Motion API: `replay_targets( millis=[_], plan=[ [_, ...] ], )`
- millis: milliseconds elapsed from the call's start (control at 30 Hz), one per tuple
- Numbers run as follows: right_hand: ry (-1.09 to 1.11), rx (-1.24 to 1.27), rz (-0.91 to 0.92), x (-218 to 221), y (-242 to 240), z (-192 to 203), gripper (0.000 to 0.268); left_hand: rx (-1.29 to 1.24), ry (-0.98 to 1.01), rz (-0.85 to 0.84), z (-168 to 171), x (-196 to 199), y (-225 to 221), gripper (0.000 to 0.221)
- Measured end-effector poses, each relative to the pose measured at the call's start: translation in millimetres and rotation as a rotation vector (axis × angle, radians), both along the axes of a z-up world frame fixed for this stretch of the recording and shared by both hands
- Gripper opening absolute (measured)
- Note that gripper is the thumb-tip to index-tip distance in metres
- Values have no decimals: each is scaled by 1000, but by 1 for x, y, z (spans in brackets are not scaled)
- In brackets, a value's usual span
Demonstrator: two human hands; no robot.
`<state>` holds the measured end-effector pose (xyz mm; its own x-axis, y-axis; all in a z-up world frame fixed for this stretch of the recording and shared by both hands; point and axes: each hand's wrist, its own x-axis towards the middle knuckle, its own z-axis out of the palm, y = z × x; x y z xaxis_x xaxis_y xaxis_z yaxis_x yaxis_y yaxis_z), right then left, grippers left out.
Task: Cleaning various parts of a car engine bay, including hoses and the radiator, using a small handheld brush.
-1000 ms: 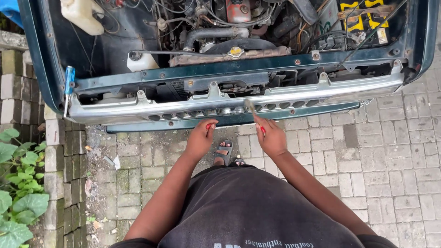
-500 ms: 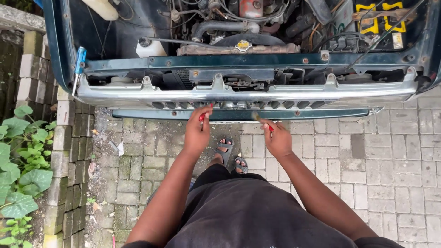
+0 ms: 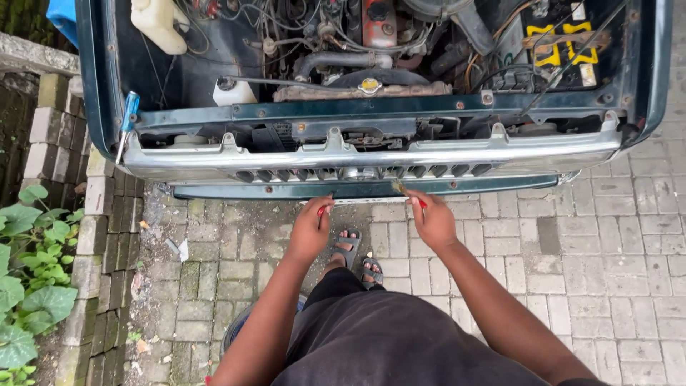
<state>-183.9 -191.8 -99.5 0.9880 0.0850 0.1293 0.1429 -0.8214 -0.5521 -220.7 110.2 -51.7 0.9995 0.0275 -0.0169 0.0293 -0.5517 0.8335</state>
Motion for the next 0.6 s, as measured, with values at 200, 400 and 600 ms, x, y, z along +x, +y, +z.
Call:
replay_targets(
  millis=[200,400,600],
  plan=[
    [-34,112,-16,8,9,21,36,-93,-39,78,22,1,-5,22],
    [188,-29,-45,7,33,20,38,-271,-120,11,19,41,5,25],
    [110,152,-159,20,55,59,38,-228,72,18,2,49,16,22]
  ],
)
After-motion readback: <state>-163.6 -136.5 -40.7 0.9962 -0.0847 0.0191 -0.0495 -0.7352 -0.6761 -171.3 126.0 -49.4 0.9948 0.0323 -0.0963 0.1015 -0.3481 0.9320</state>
